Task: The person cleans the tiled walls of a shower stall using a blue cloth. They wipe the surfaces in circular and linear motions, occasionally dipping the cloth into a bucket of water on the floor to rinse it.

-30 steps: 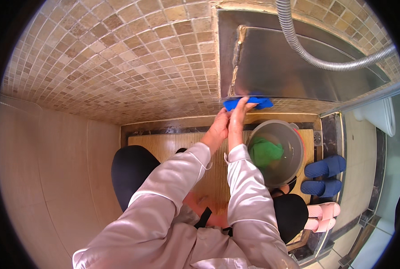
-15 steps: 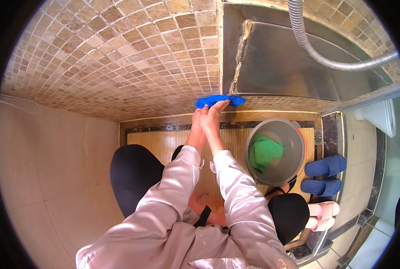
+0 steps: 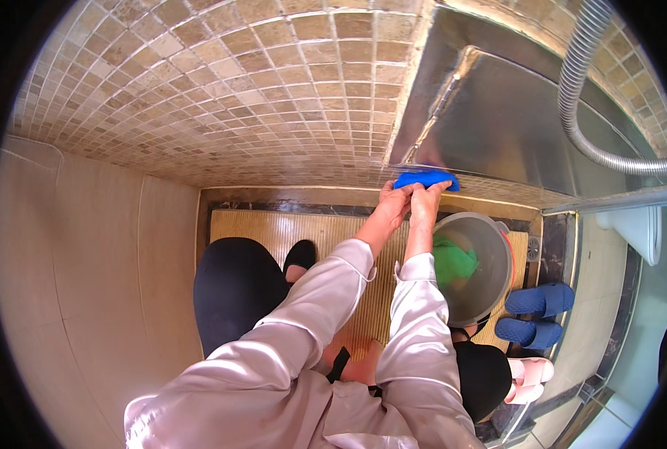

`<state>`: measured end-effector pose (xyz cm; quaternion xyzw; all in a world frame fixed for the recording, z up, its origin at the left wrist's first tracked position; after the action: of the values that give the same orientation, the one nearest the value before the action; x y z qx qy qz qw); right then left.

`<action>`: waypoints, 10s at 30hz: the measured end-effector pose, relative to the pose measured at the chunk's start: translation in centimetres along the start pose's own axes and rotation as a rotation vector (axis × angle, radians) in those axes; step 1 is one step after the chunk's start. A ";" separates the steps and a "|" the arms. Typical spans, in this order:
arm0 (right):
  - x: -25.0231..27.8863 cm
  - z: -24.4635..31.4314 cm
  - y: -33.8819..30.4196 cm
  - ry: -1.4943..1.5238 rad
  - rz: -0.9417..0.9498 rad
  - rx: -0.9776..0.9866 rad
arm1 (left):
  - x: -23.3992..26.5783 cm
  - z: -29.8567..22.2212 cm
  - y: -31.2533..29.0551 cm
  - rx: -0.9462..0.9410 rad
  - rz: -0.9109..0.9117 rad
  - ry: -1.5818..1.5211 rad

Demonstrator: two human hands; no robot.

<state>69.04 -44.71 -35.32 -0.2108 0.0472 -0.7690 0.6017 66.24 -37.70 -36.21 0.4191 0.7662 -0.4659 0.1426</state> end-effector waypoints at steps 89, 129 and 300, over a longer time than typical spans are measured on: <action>-1.7 27.8 -17.8 -0.574 -0.316 1.598 | -7.6 -20.6 -14.9 -0.411 0.110 -0.247; -9.5 18.4 -18.0 -1.045 0.408 1.750 | 4.5 -18.1 -7.6 -0.388 0.124 -0.590; -3.0 29.4 -22.2 -0.484 -0.502 1.428 | -8.0 -24.2 -22.6 -1.062 0.278 0.566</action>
<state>60.72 -30.50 -2.25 0.0602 -0.6383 -0.6589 0.3934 57.76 -26.40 -5.19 0.4943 0.8398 0.1312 0.1824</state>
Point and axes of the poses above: each hand's wrist, its own y-axis towards the middle knuckle, its own x-axis out of the back of the hand, z = x × y, the point moved 2 cm from there along y, towards the middle knuckle, and after that the axes turned 3 degrees about -x, right-handed, at the moved point
